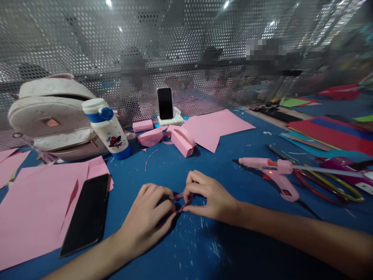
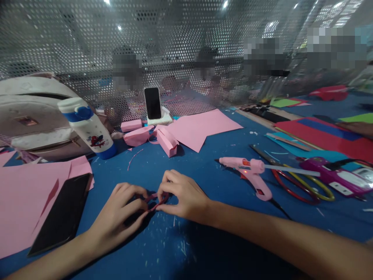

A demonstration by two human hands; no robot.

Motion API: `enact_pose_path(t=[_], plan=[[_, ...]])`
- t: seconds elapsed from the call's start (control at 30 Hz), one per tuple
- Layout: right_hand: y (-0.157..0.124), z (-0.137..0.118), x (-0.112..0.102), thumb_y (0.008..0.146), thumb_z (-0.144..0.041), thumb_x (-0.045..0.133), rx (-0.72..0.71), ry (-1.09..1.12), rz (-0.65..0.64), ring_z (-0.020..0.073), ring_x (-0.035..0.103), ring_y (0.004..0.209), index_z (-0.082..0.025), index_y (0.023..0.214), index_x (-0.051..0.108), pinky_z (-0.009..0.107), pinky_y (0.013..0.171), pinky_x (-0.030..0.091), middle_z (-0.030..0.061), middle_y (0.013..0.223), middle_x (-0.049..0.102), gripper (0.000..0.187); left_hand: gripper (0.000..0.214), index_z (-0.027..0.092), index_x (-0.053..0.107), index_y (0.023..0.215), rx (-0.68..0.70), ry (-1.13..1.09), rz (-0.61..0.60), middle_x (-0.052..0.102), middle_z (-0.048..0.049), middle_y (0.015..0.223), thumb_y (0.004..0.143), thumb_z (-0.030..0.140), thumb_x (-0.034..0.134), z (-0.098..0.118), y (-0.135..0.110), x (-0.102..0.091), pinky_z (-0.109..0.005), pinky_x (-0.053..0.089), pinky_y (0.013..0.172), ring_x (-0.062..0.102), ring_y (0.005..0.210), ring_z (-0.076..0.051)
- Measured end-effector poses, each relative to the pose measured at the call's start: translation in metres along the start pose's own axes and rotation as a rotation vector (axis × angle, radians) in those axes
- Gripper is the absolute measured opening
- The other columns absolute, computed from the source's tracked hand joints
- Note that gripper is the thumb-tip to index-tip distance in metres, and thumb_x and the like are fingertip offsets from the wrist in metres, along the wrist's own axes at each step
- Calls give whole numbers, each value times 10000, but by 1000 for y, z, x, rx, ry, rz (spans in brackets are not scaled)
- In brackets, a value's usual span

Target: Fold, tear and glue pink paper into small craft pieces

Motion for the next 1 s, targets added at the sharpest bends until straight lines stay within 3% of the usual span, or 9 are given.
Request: enact_pose_path(t=[0.33, 1.0], plan=[[-2, -1, 2, 770, -207, 809, -69, -63, -1, 151, 501, 801, -200, 883, 705, 275, 704, 372, 9, 865, 537, 154, 69, 164, 611, 932, 87, 107, 1, 639, -63, 1062, 957, 131, 555, 1, -3, 4, -363, 362, 841, 549, 939, -191], [-3, -7, 5, 840, -195, 731, -168, -84, 27, 144, 480, 748, -190, 821, 716, 279, 675, 357, 11, 805, 536, 25, 106, 172, 612, 925, 135, 176, 4, 654, -63, 1031, 971, 139, 523, 1, -3, 6, -368, 368, 842, 554, 912, -189]])
Point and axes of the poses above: each hand's wrist, its own y-axis towards the middle knuckle, its own x-axis out of the palm, z = x × y, the point moved 2 cm from there along y, towards the middle knuckle
